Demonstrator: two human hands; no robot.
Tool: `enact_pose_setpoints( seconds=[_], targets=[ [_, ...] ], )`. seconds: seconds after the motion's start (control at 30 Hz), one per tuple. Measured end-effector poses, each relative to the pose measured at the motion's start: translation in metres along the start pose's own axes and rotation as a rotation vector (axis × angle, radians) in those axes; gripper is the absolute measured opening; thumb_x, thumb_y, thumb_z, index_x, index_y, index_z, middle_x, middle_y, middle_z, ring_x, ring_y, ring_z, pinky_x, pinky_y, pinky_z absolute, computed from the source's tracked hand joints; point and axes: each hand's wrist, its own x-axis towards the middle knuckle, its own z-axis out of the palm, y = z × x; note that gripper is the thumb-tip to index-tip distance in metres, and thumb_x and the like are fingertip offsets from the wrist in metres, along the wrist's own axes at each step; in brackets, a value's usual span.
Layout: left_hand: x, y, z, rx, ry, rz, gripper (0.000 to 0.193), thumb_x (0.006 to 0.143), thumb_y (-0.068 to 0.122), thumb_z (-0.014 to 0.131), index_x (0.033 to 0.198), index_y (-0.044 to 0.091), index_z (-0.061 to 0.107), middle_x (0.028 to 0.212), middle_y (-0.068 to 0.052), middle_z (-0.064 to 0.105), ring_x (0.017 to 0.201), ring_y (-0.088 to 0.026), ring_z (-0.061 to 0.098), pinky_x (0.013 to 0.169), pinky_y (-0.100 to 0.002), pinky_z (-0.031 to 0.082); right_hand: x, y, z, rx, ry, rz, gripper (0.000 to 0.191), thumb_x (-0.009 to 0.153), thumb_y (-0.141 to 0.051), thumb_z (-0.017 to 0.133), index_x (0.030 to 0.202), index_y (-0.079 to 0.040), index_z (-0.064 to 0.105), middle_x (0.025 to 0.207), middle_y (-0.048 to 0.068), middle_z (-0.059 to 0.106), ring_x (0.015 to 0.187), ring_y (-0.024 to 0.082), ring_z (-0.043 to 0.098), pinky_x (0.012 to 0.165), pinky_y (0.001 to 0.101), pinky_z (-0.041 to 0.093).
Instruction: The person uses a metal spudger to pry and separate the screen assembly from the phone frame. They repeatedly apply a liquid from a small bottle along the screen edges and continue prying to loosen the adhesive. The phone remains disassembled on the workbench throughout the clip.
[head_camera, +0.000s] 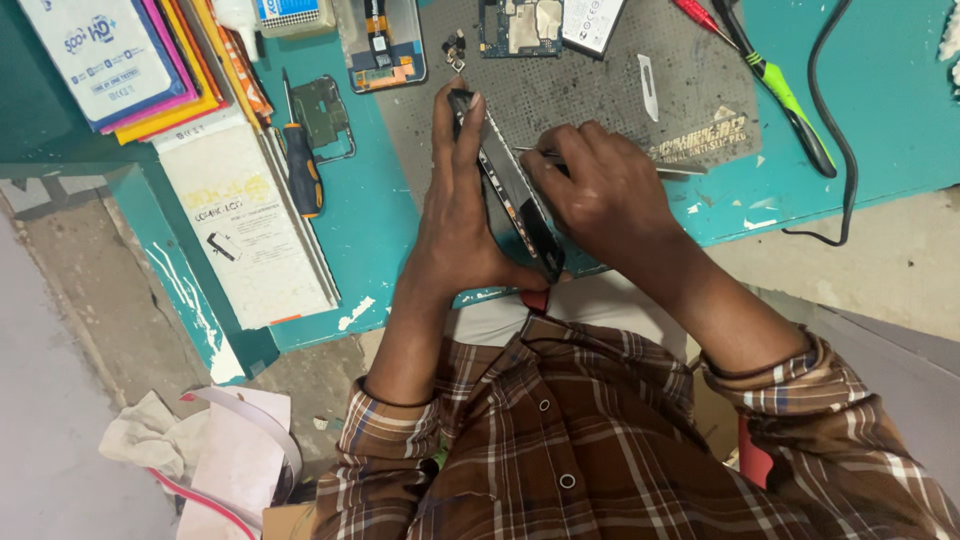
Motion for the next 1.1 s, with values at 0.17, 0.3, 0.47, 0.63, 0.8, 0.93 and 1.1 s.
enact_pose_setpoints(
  seconds=[0.17, 0.3, 0.47, 0.63, 0.8, 0.93, 1.1],
  targets=[
    [0.0013, -0.0017, 0.0017, 0.007, 0.011, -0.003, 0.174, 0.025, 0.047, 0.107, 0.164, 0.022, 0.007, 0.169, -0.028, 0.006, 0.159, -0.053, 0.018, 0.131, -0.061, 0.032, -0.0007, -0.0026, -0.0013, 0.014, -0.003, 0.021, 0.03, 0.086, -0.005, 0.072, 0.116, -0.003, 0.073, 0.105, 0.008, 0.064, 0.094, 0.023, 0.065, 0.074, 0.037, 0.056],
    [0.0005, -0.0025, 0.0014, 0.015, 0.011, 0.005, 0.174, 0.026, 0.048, 0.108, 0.165, 0.022, 0.007, 0.17, -0.027, 0.005, 0.16, -0.052, 0.017, 0.133, -0.061, 0.032, 0.0002, -0.003, -0.0018, 0.025, 0.004, 0.022, 0.025, 0.089, -0.004, 0.073, 0.114, -0.003, 0.073, 0.105, 0.009, 0.065, 0.095, 0.023, 0.065, 0.074, 0.036, 0.056],
    [-0.0005, -0.0021, 0.0021, 0.016, 0.001, -0.021, 0.175, 0.024, 0.048, 0.107, 0.165, 0.021, 0.007, 0.17, -0.027, 0.004, 0.16, -0.052, 0.016, 0.132, -0.06, 0.031, 0.0003, -0.0032, -0.003, 0.005, 0.004, 0.02, 0.032, 0.084, -0.005, 0.073, 0.116, -0.002, 0.072, 0.105, 0.009, 0.064, 0.094, 0.024, 0.065, 0.074, 0.0361, 0.055],
    [-0.0003, -0.0013, 0.0013, 0.018, 0.004, -0.003, 0.174, 0.028, 0.046, 0.109, 0.166, 0.021, 0.007, 0.171, -0.027, 0.006, 0.161, -0.052, 0.017, 0.133, -0.059, 0.031, -0.001, -0.0044, -0.0044, 0.03, 0.001, 0.029, 0.029, 0.084, -0.004, 0.072, 0.113, -0.004, 0.071, 0.105, 0.008, 0.063, 0.093, 0.024, 0.064, 0.075, 0.0365, 0.055],
    [-0.001, 0.0016, 0.0016, 0.018, 0.007, -0.003, 0.173, 0.029, 0.047, 0.109, 0.166, 0.02, 0.007, 0.171, -0.027, 0.005, 0.161, -0.052, 0.017, 0.133, -0.059, 0.032, 0.0013, -0.0034, -0.0018, 0.004, 0.029, 0.028, 0.033, 0.083, -0.006, 0.072, 0.115, -0.003, 0.072, 0.105, 0.009, 0.064, 0.093, 0.024, 0.065, 0.073, 0.0362, 0.054],
    [-0.0006, 0.0021, 0.0001, 0.02, 0.0, -0.019, 0.172, 0.028, 0.043, 0.107, 0.166, 0.019, 0.008, 0.171, -0.028, 0.006, 0.161, -0.052, 0.019, 0.133, -0.059, 0.034, -0.0023, -0.0053, -0.0046, 0.013, -0.005, 0.026, 0.031, 0.085, -0.004, 0.07, 0.116, -0.004, 0.071, 0.105, 0.007, 0.062, 0.096, 0.023, 0.064, 0.077, 0.0361, 0.056],
    [0.0003, 0.0012, 0.0008, 0.018, 0.002, 0.005, 0.174, 0.029, 0.047, 0.11, 0.165, 0.019, 0.007, 0.17, -0.028, 0.005, 0.161, -0.052, 0.016, 0.132, -0.06, 0.033, 0.0, -0.0045, -0.0025, -0.013, 0.009, 0.041, 0.033, 0.085, -0.006, 0.07, 0.118, -0.003, 0.071, 0.105, 0.009, 0.064, 0.093, 0.024, 0.064, 0.075, 0.0368, 0.055]
  ],
)
